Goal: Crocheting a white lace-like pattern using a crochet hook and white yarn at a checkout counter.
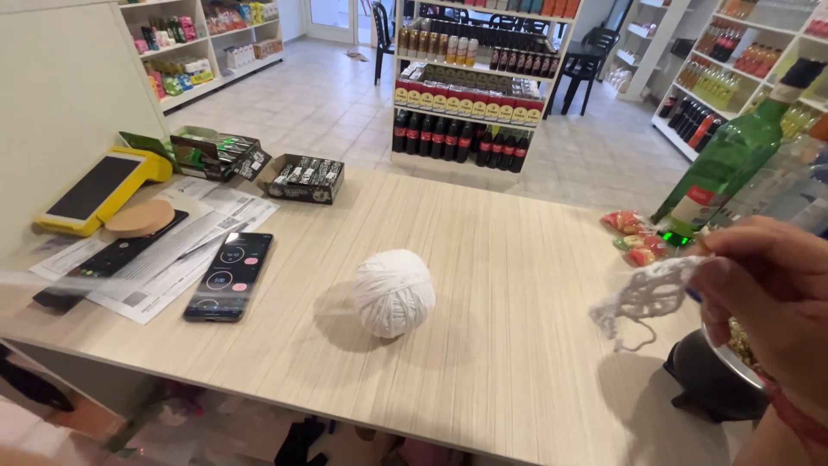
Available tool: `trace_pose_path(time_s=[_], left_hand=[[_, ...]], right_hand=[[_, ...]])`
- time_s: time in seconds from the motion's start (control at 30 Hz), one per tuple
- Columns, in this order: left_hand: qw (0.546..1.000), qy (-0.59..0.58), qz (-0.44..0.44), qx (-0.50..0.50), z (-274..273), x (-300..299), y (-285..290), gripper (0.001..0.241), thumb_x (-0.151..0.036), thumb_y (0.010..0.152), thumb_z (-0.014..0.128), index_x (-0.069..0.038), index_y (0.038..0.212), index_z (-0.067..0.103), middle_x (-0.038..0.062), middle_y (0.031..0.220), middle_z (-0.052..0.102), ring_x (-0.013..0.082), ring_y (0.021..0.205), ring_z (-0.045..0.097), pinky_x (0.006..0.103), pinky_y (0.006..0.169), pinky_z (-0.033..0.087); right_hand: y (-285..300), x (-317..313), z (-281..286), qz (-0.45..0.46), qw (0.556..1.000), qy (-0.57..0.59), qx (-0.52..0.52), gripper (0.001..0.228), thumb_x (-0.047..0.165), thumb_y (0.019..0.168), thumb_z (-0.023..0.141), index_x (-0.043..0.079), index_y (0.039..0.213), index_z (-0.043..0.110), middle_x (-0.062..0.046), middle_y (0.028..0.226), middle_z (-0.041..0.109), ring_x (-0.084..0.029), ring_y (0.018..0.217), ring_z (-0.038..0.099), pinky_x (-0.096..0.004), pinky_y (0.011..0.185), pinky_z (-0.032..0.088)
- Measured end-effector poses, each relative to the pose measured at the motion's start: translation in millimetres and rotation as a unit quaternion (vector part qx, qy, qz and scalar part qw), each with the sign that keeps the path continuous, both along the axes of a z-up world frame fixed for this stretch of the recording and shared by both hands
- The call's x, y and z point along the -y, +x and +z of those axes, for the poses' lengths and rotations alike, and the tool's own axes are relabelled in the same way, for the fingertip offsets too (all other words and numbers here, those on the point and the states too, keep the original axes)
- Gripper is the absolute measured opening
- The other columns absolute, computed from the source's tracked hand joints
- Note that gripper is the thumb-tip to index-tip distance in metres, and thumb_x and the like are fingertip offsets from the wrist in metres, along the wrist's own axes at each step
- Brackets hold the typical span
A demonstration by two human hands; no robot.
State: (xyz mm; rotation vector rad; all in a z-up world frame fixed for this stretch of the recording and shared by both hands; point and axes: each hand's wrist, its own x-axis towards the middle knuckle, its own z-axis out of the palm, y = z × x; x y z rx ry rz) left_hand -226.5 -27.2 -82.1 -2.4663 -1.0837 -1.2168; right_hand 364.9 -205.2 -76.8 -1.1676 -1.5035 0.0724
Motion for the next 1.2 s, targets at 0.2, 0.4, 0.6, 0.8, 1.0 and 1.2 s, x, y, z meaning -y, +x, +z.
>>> trace_pose_path(time_s=[0.2, 0.4, 0.6, 0.8, 1.0, 1.2], left_hand=[[0.958, -0.172, 0.217, -0.071, -81.7, -35.2, -70.1, 0.109, -0.041, 0.055, 0.090, -0.004, 0.151, 0.052, 0.022, 0.156, 0.052, 0.0400, 0.139, 0.053, 0.0546, 0.118, 0.039], [0.895, -0.339, 0.211, -0.200, 5.0, 44.1, 107.7, 0.079, -0.056, 0.073, 0.082, -0.054, 0.144, 0.049, -0.021, 0.150, 0.055, 0.0160, 0.124, 0.067, 0.0405, 0.099, 0.059], [0.874, -0.263, -0.408, 0.017, 14.7, 86.1, 229.3, 0.063, -0.040, 0.080, 0.081, -0.010, 0.130, 0.056, 0.005, 0.129, 0.069, 0.0166, 0.122, 0.067, 0.0316, 0.107, 0.047], [0.808, -0.439, -0.373, -0.124, 1.3, 66.0, 273.9, 0.076, -0.039, 0.072, 0.082, -0.018, 0.135, 0.044, 0.003, 0.107, 0.071, 0.0179, 0.099, 0.069, 0.0304, 0.088, 0.052], [0.672, -0.545, -0.501, -0.010, 14.7, 43.3, 275.0, 0.030, -0.011, 0.099, 0.064, -0.003, 0.126, 0.052, 0.000, 0.075, 0.050, 0.0067, 0.062, 0.045, 0.0216, 0.055, 0.040], [0.770, -0.343, -0.533, -0.074, 16.7, 39.9, 289.4, 0.055, -0.029, 0.090, 0.068, -0.002, 0.133, 0.046, 0.013, 0.130, 0.059, 0.0230, 0.123, 0.060, 0.0353, 0.105, 0.052]], right_hand=[[-57.0, -0.5, 15.3, 0.007, 0.998, -0.039, 0.059, 0.015, -0.006, 0.087, 0.070, -0.009, 0.101, 0.067, -0.017, 0.090, 0.070, -0.015, 0.040, 0.054, -0.023, 0.036, 0.045], [-83.2, -7.7, 15.3, 0.073, 0.980, -0.074, 0.172, 0.009, 0.009, 0.089, 0.072, 0.007, 0.080, 0.072, 0.001, 0.057, 0.064, -0.004, 0.038, 0.055, -0.016, 0.041, 0.046], [-91.5, 0.7, 12.9, 0.058, 0.970, -0.105, 0.212, 0.007, 0.019, 0.089, 0.073, 0.014, 0.084, 0.075, 0.004, 0.063, 0.069, -0.004, 0.037, 0.061, -0.019, 0.047, 0.049], [-80.4, 2.1, 15.6, 0.040, 0.974, -0.104, 0.197, 0.010, 0.016, 0.089, 0.073, 0.013, 0.080, 0.074, 0.003, 0.062, 0.065, -0.005, 0.037, 0.059, -0.021, 0.049, 0.049], [-65.7, -5.4, 14.1, 0.049, 0.976, -0.113, 0.181, 0.010, 0.015, 0.089, 0.073, 0.011, 0.081, 0.075, 0.002, 0.063, 0.063, -0.005, 0.035, 0.058, -0.021, 0.050, 0.049], [-63.6, -11.5, 15.1, 0.042, 0.979, -0.099, 0.173, 0.011, 0.016, 0.091, 0.071, 0.012, 0.082, 0.074, 0.002, 0.064, 0.063, -0.006, 0.036, 0.057, -0.020, 0.046, 0.049]])
